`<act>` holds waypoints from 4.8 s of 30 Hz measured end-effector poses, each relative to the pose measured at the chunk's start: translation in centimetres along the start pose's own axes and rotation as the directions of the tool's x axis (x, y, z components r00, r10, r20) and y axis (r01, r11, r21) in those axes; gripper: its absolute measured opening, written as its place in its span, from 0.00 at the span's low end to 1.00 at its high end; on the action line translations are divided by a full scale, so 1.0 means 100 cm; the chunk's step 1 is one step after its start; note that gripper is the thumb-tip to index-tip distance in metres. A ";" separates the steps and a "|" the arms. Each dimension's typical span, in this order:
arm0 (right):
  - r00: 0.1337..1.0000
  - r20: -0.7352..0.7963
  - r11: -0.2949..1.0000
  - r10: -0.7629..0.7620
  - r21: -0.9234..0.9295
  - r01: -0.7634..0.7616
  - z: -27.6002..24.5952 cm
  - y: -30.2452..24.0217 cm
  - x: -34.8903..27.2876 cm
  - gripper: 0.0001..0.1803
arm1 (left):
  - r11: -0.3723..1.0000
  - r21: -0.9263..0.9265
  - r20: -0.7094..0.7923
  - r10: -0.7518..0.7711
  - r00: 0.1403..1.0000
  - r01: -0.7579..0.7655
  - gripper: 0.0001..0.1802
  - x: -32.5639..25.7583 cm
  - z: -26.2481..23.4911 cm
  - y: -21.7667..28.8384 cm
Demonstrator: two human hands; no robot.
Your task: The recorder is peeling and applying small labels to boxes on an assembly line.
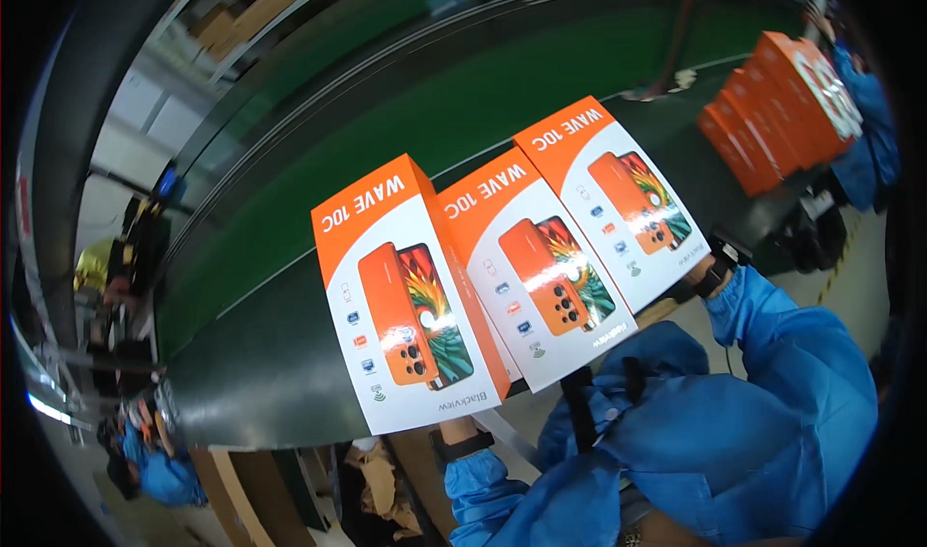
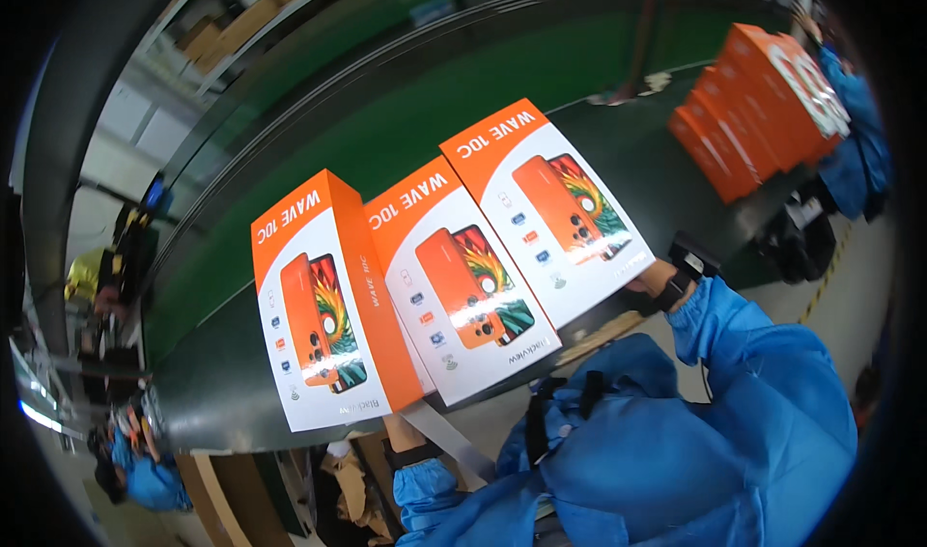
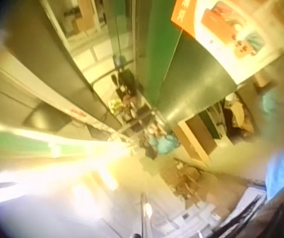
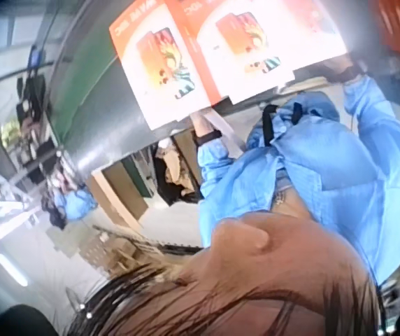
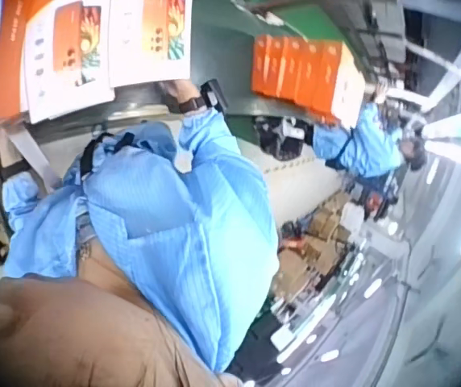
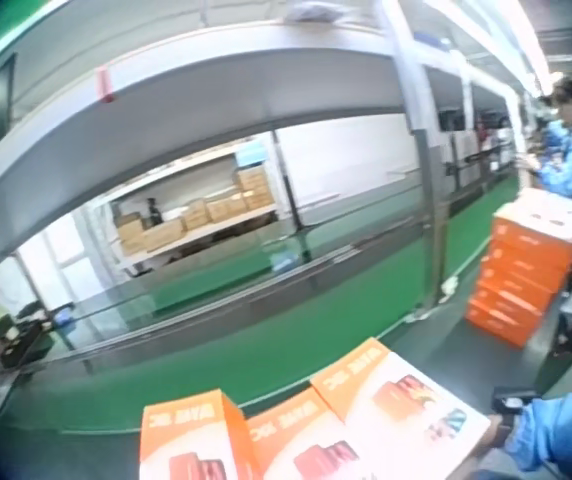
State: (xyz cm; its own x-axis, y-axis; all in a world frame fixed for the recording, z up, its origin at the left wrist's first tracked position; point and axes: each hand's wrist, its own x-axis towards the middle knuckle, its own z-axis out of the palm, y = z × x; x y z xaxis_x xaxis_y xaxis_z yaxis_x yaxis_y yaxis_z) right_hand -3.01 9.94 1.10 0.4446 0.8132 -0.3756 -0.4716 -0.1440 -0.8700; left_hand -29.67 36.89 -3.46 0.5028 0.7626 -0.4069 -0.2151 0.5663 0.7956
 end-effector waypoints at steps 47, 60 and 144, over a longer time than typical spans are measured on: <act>0.537 0.516 0.128 -0.667 -0.631 0.765 0.188 -0.097 -0.138 0.20 | 0.855 0.059 0.179 0.499 0.848 -0.516 0.29 -0.262 0.127 0.063; 0.532 0.467 0.106 -0.706 -0.673 0.732 0.238 -0.094 -0.128 0.09 | 0.334 0.603 0.379 0.679 0.629 -0.724 0.15 -0.235 0.106 0.079; 0.826 0.479 0.518 -0.297 -0.646 0.561 0.134 -0.140 -0.074 0.04 | -0.282 0.310 0.945 0.193 0.263 -0.908 0.06 -0.184 0.170 0.034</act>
State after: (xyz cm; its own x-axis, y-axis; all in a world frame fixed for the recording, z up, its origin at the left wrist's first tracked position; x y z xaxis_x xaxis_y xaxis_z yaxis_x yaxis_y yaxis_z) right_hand -9.85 13.51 20.32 0.1427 0.9845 0.1015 0.4967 0.0175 -0.8677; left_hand -25.38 19.46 14.33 0.8824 0.0142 0.4704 -0.1362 -0.9490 0.2842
